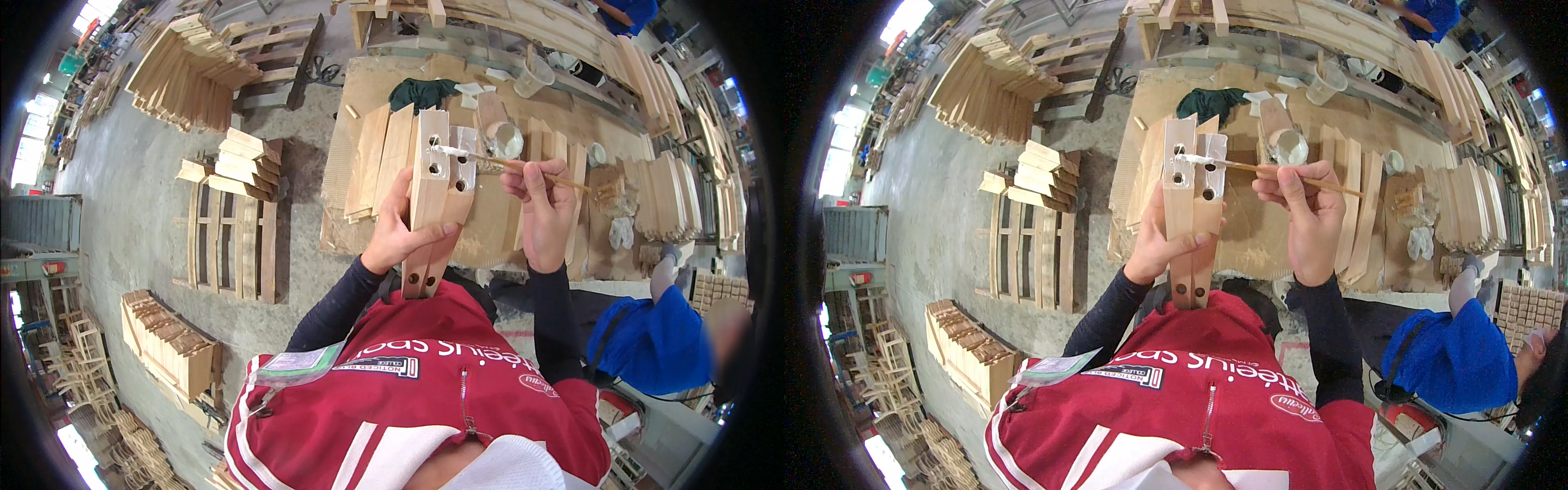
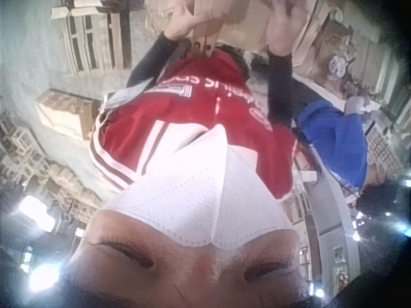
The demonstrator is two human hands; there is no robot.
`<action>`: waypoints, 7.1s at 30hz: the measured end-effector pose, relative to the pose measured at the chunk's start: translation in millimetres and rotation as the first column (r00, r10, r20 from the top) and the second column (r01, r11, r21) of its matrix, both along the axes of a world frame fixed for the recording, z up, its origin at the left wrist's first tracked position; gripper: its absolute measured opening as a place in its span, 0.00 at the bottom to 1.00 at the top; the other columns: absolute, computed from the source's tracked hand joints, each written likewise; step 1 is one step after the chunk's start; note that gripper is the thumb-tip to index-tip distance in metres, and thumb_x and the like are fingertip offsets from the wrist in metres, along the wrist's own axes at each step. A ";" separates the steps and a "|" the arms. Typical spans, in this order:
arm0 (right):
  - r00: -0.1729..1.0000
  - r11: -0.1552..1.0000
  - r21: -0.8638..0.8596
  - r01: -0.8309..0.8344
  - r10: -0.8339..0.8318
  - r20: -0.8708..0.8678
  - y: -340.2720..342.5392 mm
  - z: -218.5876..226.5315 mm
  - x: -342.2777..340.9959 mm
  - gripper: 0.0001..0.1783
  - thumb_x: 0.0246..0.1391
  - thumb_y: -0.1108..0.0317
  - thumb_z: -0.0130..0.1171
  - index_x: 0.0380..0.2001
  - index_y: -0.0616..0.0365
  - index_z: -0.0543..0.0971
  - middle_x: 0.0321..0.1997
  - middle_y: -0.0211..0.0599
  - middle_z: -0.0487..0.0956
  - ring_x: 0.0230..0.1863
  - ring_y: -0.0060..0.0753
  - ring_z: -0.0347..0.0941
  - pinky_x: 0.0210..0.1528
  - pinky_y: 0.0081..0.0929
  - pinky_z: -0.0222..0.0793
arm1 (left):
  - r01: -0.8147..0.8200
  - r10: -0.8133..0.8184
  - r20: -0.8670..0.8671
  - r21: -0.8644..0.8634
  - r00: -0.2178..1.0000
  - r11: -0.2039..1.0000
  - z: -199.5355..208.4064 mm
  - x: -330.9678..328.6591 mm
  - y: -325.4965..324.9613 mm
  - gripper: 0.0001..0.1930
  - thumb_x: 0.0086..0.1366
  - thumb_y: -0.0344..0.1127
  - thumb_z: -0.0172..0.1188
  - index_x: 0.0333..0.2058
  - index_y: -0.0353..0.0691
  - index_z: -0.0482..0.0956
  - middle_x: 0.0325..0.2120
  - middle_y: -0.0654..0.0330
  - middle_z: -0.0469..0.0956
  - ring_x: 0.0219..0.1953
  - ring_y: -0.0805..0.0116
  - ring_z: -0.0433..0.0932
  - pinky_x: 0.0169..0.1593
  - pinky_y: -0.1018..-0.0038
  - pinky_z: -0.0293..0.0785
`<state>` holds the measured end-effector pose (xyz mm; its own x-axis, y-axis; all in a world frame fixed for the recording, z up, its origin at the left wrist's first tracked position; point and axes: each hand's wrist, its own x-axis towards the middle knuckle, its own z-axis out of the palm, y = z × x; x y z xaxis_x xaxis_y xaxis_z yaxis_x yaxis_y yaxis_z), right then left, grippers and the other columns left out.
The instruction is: The person applies glue to the holes of wooden pieces using a brush, then places the pieces on a workbench. The person repeats this process with multiple wooden pieces.
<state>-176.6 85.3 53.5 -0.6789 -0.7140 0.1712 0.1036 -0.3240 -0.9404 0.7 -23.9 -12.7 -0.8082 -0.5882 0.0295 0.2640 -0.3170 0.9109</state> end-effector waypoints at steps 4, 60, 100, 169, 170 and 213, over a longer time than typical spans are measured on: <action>0.997 0.999 0.014 -0.039 0.038 0.061 12.1 -3.2 3.2 0.06 0.64 0.67 0.57 0.36 0.56 0.72 0.38 0.45 0.83 0.36 0.31 0.82 0.39 0.25 0.78 | -0.003 0.003 -0.006 -0.001 1.000 1.000 -0.4 1.5 -3.1 0.44 0.51 0.32 0.74 0.64 0.37 0.57 0.54 0.55 0.73 0.57 0.65 0.72 0.60 0.67 0.67; 0.455 0.782 0.154 0.604 -0.181 -0.872 -431.0 -115.5 -411.5 0.12 0.55 0.65 0.53 0.36 0.63 0.79 0.31 0.54 0.79 0.35 0.59 0.76 0.38 0.49 0.71 | -0.264 0.485 0.183 -0.650 0.855 0.712 -35.0 -525.3 -436.8 0.21 0.55 0.49 0.66 0.28 0.31 0.83 0.26 0.51 0.82 0.29 0.61 0.83 0.32 0.65 0.77; 0.945 0.889 0.413 0.198 -0.061 -0.322 -12.4 -63.8 48.2 0.19 0.64 0.69 0.56 0.57 0.60 0.75 0.56 0.40 0.78 0.52 0.31 0.79 0.51 0.25 0.75 | 0.595 -0.439 0.602 -0.077 0.667 0.800 -103.5 45.7 -36.6 0.22 0.66 0.35 0.63 0.56 0.34 0.73 0.47 0.55 0.80 0.47 0.70 0.79 0.49 0.73 0.76; 0.691 0.290 0.627 0.723 -0.320 -0.649 47.6 -308.0 -120.4 0.35 0.42 0.67 0.65 0.57 0.62 0.69 0.51 0.53 0.75 0.54 0.57 0.67 0.56 0.48 0.64 | 0.403 -0.099 0.603 -0.394 0.791 0.826 -329.5 -204.7 120.3 0.29 0.68 0.41 0.54 0.63 0.33 0.60 0.54 0.43 0.73 0.53 0.46 0.76 0.52 0.59 0.73; 0.686 0.289 0.622 0.728 -0.329 -0.650 42.9 -308.3 -118.4 0.36 0.43 0.68 0.64 0.58 0.63 0.68 0.55 0.53 0.73 0.57 0.57 0.65 0.58 0.48 0.64 | 0.440 -0.083 0.670 -0.385 0.738 0.812 -320.1 -201.8 123.0 0.30 0.67 0.40 0.55 0.63 0.33 0.59 0.54 0.45 0.74 0.53 0.48 0.76 0.53 0.60 0.72; 0.690 0.928 -0.288 0.235 0.049 0.722 92.1 -179.4 -7.4 0.15 0.63 0.64 0.56 0.49 0.56 0.74 0.53 0.37 0.75 0.56 0.36 0.73 0.57 0.39 0.72 | 0.737 -0.793 0.243 0.292 0.559 0.610 -4.6 -73.4 -17.6 0.31 0.72 0.64 0.41 0.42 0.39 0.78 0.33 0.65 0.77 0.35 0.76 0.73 0.46 0.77 0.70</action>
